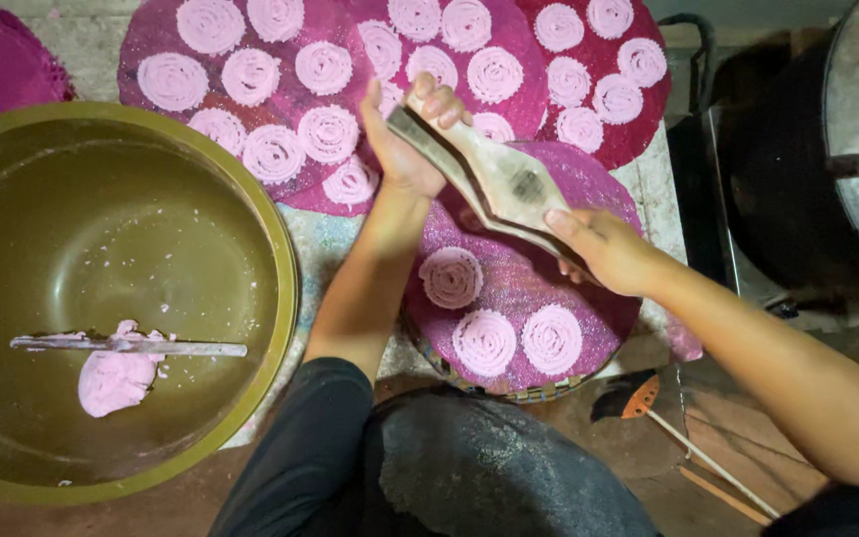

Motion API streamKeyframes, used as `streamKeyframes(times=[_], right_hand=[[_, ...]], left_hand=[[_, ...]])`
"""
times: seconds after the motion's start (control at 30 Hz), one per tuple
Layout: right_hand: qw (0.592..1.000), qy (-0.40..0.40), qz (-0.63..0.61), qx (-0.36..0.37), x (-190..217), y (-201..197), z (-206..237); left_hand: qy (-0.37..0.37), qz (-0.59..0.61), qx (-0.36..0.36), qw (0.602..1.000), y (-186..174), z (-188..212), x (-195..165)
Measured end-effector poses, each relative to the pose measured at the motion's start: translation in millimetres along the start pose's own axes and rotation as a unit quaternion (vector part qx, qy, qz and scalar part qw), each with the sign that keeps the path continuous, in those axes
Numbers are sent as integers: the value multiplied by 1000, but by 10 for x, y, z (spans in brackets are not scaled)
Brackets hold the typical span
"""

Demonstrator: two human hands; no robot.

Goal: The person loads pink icing paste into a wooden hand-held extruder press and squeezes rosettes of paste onto round pink boards, one board at a time. They refill the press from a bowl of paste using a small knife and set finished boards aside with the others.

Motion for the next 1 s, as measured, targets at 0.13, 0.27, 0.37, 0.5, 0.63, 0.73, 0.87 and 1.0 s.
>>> streamKeyframes(times=[0.13,0.27,0.37,0.5,0.63,0.73,0.87,1.0], right_hand=[[995,-24,77,-50,70,-136,8],[996,-70,29,-43,134,-66,27],[1000,-28,-3,-3,132,-81,119],[997,-21,73,-33,146,-324,183],[993,-69,61,-73,169,-320,71],[996,-69,19,-57,148,-134,38],[999,-18,1,-29,113,-107,154],[996,7,72,-58,145,-353,188]], left_hand=[[12,17,15,1000,23,-104,57],[1,14,79,997,87,-186,-71],[20,-26,17,999,99,-97,-83],[8,18,-18,1000,142,-105,99],[12,8,9,1000,207,-317,51],[2,7,1,1000,201,-274,-90],[3,5,-70,998,166,-98,-38],[0,46,-99,994,206,-214,182]])
Point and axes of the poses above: each hand's wrist, its own z-axis away from the middle knuckle, its own y-axis out of the palm, x = y × z, the point moved 1 cm from there along -z, towards the middle knuckle, and after that the axes turned 3 degrees about -x, right-handed, at the moved point
